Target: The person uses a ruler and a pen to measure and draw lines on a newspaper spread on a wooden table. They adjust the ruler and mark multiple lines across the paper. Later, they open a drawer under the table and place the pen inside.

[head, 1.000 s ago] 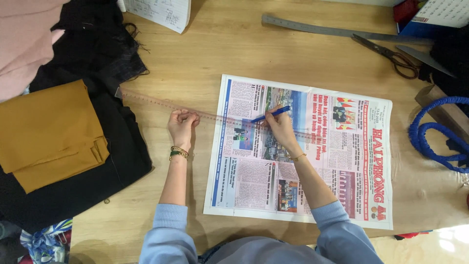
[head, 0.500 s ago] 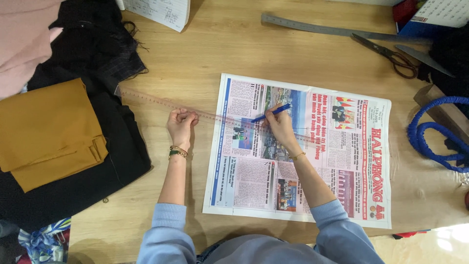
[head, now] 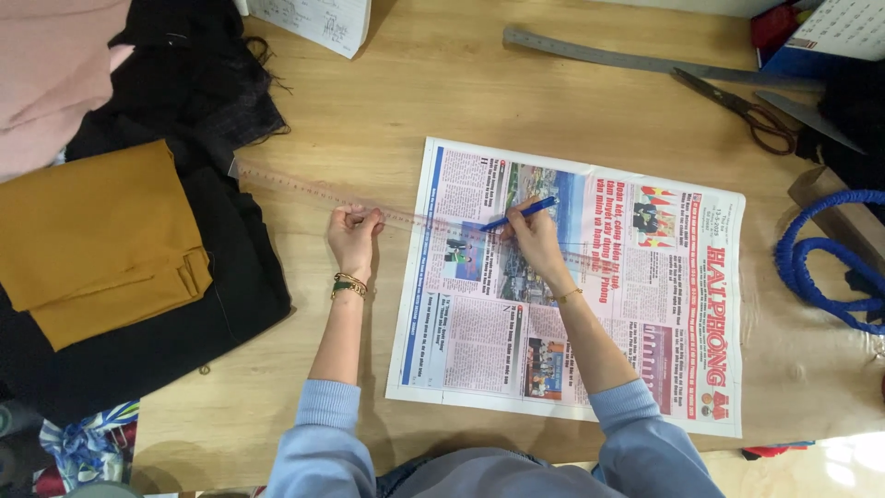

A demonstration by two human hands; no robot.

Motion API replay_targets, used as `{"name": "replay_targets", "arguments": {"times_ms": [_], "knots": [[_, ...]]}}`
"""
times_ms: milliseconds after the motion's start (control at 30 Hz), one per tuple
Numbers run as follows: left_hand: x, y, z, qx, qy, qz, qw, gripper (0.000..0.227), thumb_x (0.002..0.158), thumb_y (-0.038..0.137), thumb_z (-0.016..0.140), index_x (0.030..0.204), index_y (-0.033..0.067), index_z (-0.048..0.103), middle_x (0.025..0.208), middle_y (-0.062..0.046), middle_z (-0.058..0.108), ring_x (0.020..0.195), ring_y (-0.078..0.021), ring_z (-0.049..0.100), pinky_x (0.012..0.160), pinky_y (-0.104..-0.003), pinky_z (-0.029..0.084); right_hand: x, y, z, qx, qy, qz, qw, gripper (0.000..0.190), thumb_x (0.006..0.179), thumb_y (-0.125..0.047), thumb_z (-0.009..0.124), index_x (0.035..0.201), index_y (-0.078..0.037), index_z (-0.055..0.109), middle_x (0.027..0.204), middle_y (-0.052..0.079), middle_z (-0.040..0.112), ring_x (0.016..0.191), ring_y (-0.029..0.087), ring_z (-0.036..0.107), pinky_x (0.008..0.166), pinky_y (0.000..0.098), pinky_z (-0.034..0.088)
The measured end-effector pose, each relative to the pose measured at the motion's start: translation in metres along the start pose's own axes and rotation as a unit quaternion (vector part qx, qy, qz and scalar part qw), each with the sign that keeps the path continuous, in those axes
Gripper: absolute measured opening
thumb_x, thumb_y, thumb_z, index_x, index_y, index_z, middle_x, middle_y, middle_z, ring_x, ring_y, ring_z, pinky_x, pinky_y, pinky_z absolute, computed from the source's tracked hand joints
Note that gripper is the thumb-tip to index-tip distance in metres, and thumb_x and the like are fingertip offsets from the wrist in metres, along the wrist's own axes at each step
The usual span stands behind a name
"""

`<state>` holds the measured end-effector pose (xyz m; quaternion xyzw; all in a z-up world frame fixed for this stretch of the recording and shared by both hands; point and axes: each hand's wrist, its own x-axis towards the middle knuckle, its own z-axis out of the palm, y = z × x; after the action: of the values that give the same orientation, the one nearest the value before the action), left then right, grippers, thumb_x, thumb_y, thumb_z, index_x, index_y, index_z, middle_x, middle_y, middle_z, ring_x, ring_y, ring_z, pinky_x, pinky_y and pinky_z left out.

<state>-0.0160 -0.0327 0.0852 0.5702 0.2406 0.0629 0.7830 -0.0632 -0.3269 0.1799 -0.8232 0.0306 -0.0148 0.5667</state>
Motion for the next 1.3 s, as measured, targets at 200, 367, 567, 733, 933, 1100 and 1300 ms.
{"name": "replay_targets", "arguments": {"times_ms": [200,367,567,733,933,1100,1300], "knots": [[-0.005,0.007,0.001,0.001,0.002,-0.004,1.0,0.033,0.083,0.0,0.081,0.099,0.0057,0.053,0.078,-0.004,0.059,0.067,-0.0152,0.071,0.065,-0.028,0.067,-0.001,-0.004,-0.002,-0.005,0.007,0.002,1.0,0.01,0.107,-0.006,0.049,0.101,-0.002,0.056,0.071,0.012,0.069,0.073,0.023,0.072,0.071,0.035,0.054],[-0.007,0.009,0.003,0.028,0.008,0.011,1.0,0.031,0.083,0.003,0.082,0.102,0.005,0.057,0.08,-0.007,0.065,0.068,-0.0142,0.072,0.063,-0.026,0.066,0.0,0.004,-0.005,-0.041,-0.007,0.003,0.999,0.006,0.107,-0.005,0.049,0.104,-0.003,0.054,0.075,0.012,0.071,0.075,0.023,0.073,0.073,0.0336,0.054],[-0.006,0.008,0.004,0.039,0.018,0.014,0.999,0.03,0.081,0.002,0.082,0.101,0.0057,0.06,0.081,-0.01,0.067,0.067,-0.0156,0.072,0.062,-0.025,0.065,-0.002,-0.002,0.003,-0.099,0.0,-0.021,0.995,0.002,0.105,-0.005,0.054,0.104,-0.004,0.055,0.075,0.013,0.071,0.074,0.024,0.073,0.07,0.0361,0.056],[-0.014,0.019,0.007,0.06,0.03,0.01,0.998,0.026,0.082,0.001,0.079,0.1,0.004,0.06,0.079,-0.009,0.067,0.069,-0.0157,0.073,0.061,-0.023,0.065,0.008,-0.041,0.056,-0.064,-0.021,-0.031,0.997,0.007,0.102,-0.006,0.058,0.105,0.0,0.057,0.084,0.021,0.071,0.084,0.035,0.074,0.076,0.0464,0.057],[-0.012,0.018,0.008,0.066,0.034,-0.001,0.997,0.024,0.082,0.0,0.079,0.097,0.0041,0.06,0.078,-0.008,0.068,0.068,-0.0157,0.073,0.059,-0.023,0.065,0.015,-0.043,0.075,-0.121,-0.041,-0.046,0.991,0.013,0.1,-0.014,0.063,0.104,-0.002,0.063,0.087,0.022,0.074,0.087,0.039,0.074,0.079,0.0485,0.058],[-0.01,0.024,0.009,0.079,0.032,0.004,0.996,0.022,0.082,0.001,0.078,0.096,0.003,0.061,0.078,-0.009,0.069,0.067,-0.0143,0.072,0.059,-0.022,0.064,0.013,-0.006,0.029,-0.267,-0.006,-0.023,0.963,0.018,0.099,-0.018,0.062,0.1,-0.002,0.069,0.081,0.021,0.074,0.081,0.038,0.074,0.073,0.0474,0.058],[-0.014,0.015,0.008,0.083,0.037,0.015,0.996,0.025,0.081,0.002,0.081,0.096,0.0045,0.061,0.077,-0.009,0.068,0.066,-0.0141,0.072,0.058,-0.023,0.065,0.009,-0.054,0.078,-0.095,-0.023,-0.026,0.995,0.015,0.099,-0.015,0.062,0.104,0.0,0.063,0.091,0.024,0.074,0.091,0.039,0.075,0.078,0.0473,0.059]]}}
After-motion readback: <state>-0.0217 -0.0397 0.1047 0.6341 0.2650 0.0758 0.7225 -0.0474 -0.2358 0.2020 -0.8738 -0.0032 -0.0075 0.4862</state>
